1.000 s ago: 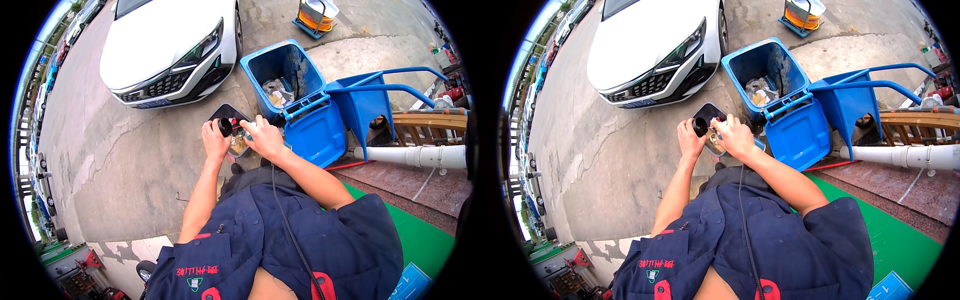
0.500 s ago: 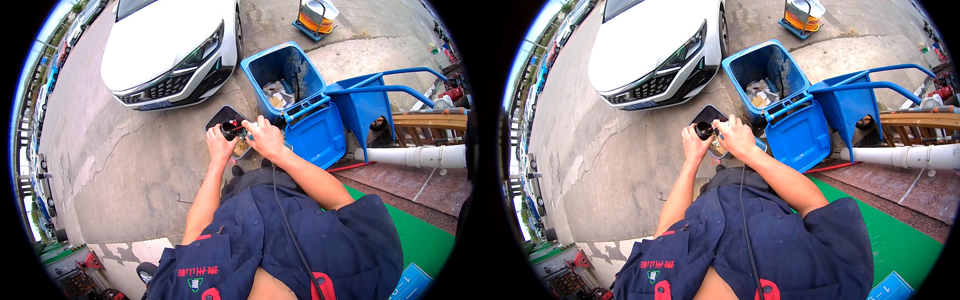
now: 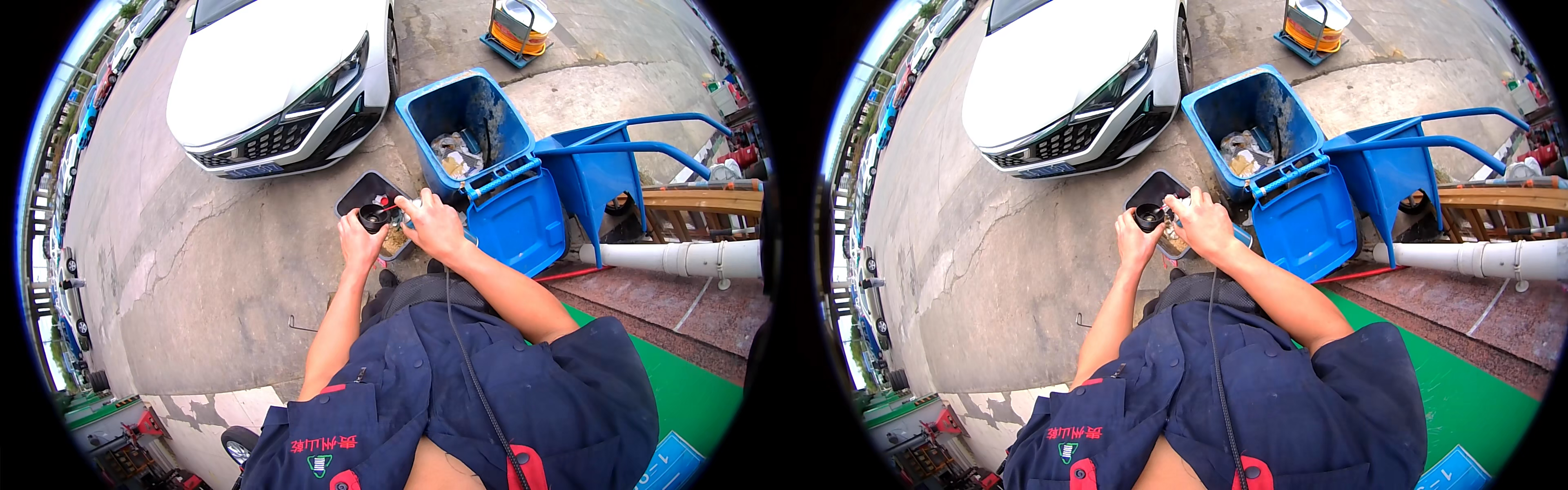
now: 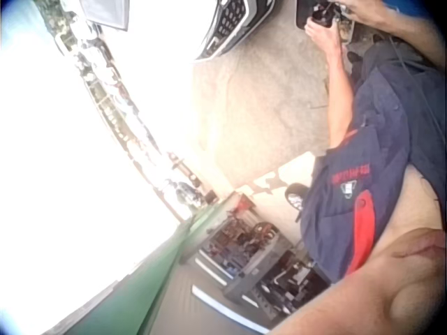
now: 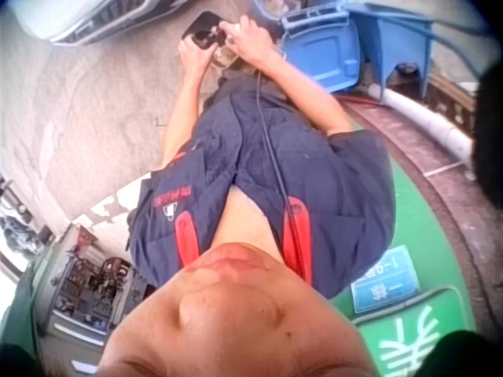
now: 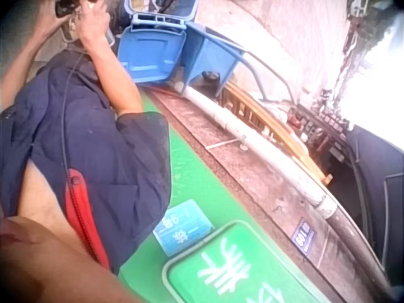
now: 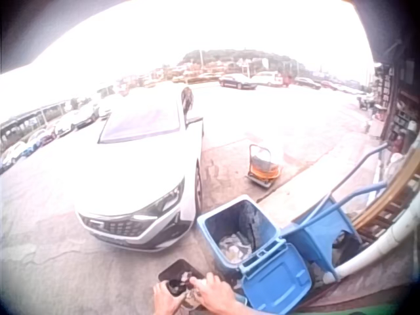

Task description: The person picks up a cylindrical car part and sprays it with a cleaning agent over a bin. They then walk to a tool cart, select a brush, and scrub the part. The person continues to handle the part and tools within the garage.

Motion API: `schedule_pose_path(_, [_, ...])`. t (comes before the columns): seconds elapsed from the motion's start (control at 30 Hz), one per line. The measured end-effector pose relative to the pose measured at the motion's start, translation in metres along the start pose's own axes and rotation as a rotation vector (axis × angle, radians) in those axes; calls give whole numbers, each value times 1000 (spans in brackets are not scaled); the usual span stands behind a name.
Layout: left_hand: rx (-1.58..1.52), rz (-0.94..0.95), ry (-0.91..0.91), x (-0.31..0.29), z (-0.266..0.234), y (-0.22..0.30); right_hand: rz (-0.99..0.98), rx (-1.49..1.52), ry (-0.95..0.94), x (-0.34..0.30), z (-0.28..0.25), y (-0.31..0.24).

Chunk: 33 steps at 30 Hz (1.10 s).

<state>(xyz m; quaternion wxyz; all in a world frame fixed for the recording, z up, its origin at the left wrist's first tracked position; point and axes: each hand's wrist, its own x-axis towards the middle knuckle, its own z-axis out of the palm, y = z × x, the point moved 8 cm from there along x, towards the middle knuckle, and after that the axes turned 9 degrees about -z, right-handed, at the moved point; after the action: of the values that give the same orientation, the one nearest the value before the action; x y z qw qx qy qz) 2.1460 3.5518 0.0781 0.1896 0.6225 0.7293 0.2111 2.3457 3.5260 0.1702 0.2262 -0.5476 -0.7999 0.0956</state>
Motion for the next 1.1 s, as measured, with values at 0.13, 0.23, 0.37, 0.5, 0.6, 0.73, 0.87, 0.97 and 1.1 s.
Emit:
schedule_pose_path(0.13, [-41,-28,-40,0,3,1,12,-3,-15,0,-1,0])
schedule_pose_path(0.23, [-67,-51,-62,-2,4,2,17,-4,-21,0,-2,0])
schedule_pose_path(0.37, [-91,-86,-88,-5,4,3,18,-3,-15,0,-2,1])
schedule_pose_path(0.5, [-119,-113,-106,-6,7,4,13,5,-10,-1,-2,3])
schedule_pose_path(0.6, [-114,-104,-115,-4,10,7,21,2,-18,-1,-1,3])
schedule_pose_path(0.73, [-97,-82,-112,-2,14,7,16,11,-12,-1,-1,4])
schedule_pose_path(0.87, [-90,-71,-117,-2,17,9,13,12,6,-1,-1,6])
schedule_pose_path(0.97, [-83,-54,-108,-4,19,10,14,14,10,-2,-2,6])
schedule_pose_path(1.1, [-80,-48,-103,-6,19,13,12,17,12,-2,-3,7])
